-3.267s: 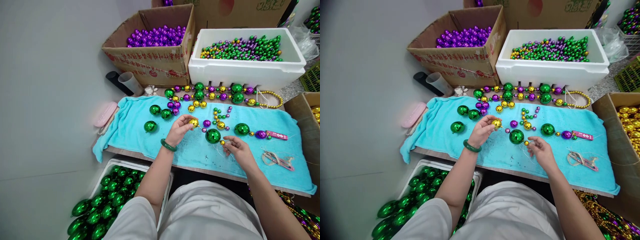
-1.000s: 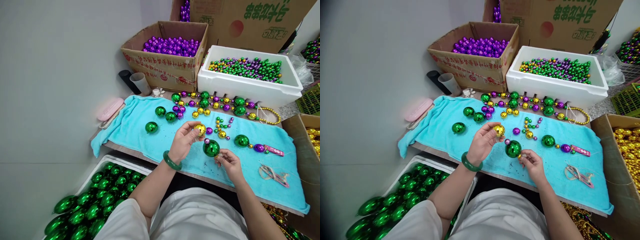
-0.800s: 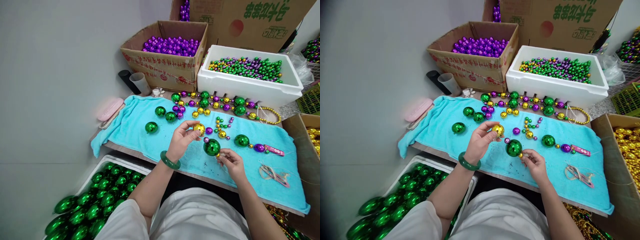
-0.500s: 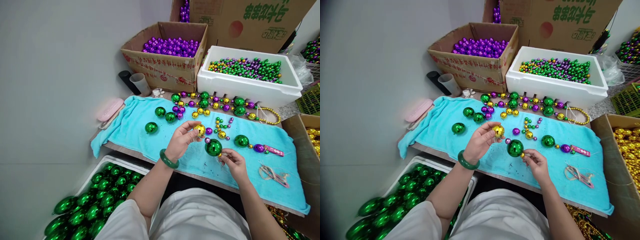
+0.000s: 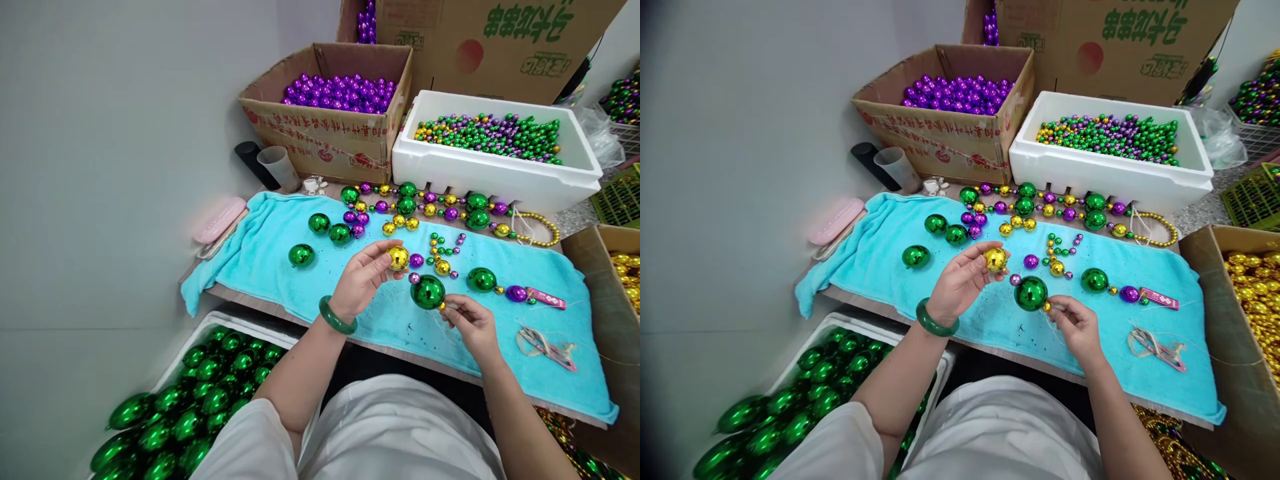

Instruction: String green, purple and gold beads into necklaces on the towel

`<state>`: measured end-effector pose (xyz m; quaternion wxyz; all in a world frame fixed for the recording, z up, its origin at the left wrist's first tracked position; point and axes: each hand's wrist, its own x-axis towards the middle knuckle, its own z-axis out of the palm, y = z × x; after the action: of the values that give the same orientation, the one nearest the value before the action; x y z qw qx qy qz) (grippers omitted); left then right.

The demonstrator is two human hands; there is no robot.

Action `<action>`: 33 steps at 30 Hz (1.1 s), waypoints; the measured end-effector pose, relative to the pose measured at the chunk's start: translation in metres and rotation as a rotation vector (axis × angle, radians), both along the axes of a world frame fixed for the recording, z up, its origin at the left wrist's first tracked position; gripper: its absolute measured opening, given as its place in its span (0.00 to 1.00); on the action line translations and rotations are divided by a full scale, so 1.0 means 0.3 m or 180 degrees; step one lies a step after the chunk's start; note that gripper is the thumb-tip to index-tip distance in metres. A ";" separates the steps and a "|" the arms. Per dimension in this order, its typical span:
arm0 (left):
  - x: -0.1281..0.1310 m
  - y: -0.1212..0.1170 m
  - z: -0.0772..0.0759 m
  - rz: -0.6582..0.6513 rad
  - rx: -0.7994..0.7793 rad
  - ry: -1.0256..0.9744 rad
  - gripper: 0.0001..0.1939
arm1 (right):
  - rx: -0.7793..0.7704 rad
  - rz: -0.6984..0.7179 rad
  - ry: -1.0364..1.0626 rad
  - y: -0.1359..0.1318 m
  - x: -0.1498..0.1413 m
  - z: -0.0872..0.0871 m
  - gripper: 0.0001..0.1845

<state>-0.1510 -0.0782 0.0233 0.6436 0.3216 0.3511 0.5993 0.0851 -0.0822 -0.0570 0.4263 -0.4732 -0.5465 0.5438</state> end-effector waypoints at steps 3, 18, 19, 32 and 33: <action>-0.012 0.005 -0.001 0.0042 0.0000 -0.0002 0.17 | 0.0169 -0.0007 -0.0126 0.005 0.012 0.017 0.08; -0.021 0.010 -0.003 -0.0053 0.0499 0.0340 0.18 | -0.0141 -0.0062 -0.0120 0.007 -0.008 0.027 0.09; -0.022 0.009 -0.003 -0.0079 0.0541 0.0373 0.18 | -0.0145 -0.0078 -0.0129 0.009 -0.006 0.025 0.09; -0.049 -0.002 0.022 -0.0426 0.0815 0.0950 0.18 | -0.0375 0.0038 -0.0093 0.018 -0.018 0.005 0.11; -0.046 -0.003 0.022 -0.0406 0.0797 0.0923 0.18 | -0.0452 0.0080 0.0007 0.015 -0.026 0.001 0.12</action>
<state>-0.1647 -0.0790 0.0298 0.5779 0.5037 0.3417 0.5436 0.0774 -0.0778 -0.0566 0.3854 -0.4948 -0.5120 0.5870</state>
